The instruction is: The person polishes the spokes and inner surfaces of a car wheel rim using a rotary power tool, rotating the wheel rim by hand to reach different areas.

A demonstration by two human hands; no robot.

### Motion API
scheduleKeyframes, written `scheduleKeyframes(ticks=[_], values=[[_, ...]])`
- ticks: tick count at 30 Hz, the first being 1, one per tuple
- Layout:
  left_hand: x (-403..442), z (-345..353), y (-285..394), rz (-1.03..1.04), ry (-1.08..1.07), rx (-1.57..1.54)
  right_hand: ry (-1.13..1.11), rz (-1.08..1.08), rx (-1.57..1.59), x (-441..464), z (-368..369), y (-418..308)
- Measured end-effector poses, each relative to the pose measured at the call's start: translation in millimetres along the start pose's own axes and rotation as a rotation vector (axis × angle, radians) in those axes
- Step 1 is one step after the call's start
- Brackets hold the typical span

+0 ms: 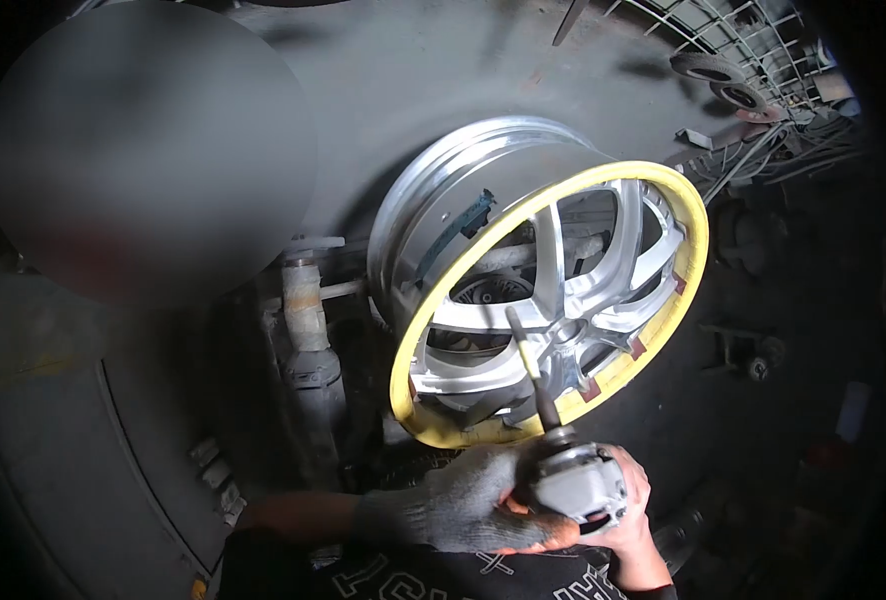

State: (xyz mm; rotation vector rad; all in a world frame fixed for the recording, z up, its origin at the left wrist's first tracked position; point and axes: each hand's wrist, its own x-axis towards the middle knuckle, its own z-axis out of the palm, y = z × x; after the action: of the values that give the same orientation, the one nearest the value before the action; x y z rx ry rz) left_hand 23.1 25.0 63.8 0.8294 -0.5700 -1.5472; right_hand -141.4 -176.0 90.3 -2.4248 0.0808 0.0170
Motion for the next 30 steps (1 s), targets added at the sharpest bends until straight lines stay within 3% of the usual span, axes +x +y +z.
scheduleKeyframes(ticks=[1, 4, 9, 12, 14, 16, 18, 21, 22, 26, 28, 30], values=[[4.5, 0.0, 0.3, 0.073, 0.031, 0.026, 0.001, 0.024, 0.048, -4.9, 0.0, 4.5], [15.7, -1.9, -6.4, 0.02, 0.008, 0.037, 0.023, 0.058, 0.095, -12.7, 3.6, 11.9], [19.3, -6.6, -4.8, 0.194, 0.107, 0.425, 0.042, 0.187, 0.181, -31.7, 15.5, 23.4], [8.7, -10.9, 11.6, 0.066, 0.117, 0.673, 0.072, 0.212, 0.287, -44.1, 28.9, 43.3], [-6.2, -6.3, 8.7, 0.154, 0.515, 0.954, 0.085, 0.198, 0.382, -46.0, 32.8, 53.4], [-17.1, 9.3, 20.6, -0.051, 0.901, 1.179, 0.094, 0.164, 0.503, -33.2, 26.8, 57.7], [-16.1, -2.0, 17.7, 0.297, 1.156, 1.294, 0.102, 0.107, 0.635, -36.5, 31.8, 71.3], [-13.6, -16.5, 17.8, 0.255, 1.489, 1.507, 0.096, 0.017, 0.717, -47.7, 42.6, 94.5], [-18.7, -26.5, 16.2, 0.273, 1.463, 1.625, 0.084, -0.024, 0.687, -49.7, 43.6, 100.4], [-6.7, -43.7, 9.8, 0.491, 1.54, 0.826, 0.057, -0.082, 0.817, -49.3, 41.7, 112.2], [13.0, -46.5, 10.0, 0.417, 1.566, 0.883, 0.039, -0.158, 0.836, -42.9, 34.3, 114.8], [36.2, -37.9, 16.4, 0.114, 1.622, 0.983, 0.036, -0.191, 0.799, -40.9, 30.8, 117.2]])
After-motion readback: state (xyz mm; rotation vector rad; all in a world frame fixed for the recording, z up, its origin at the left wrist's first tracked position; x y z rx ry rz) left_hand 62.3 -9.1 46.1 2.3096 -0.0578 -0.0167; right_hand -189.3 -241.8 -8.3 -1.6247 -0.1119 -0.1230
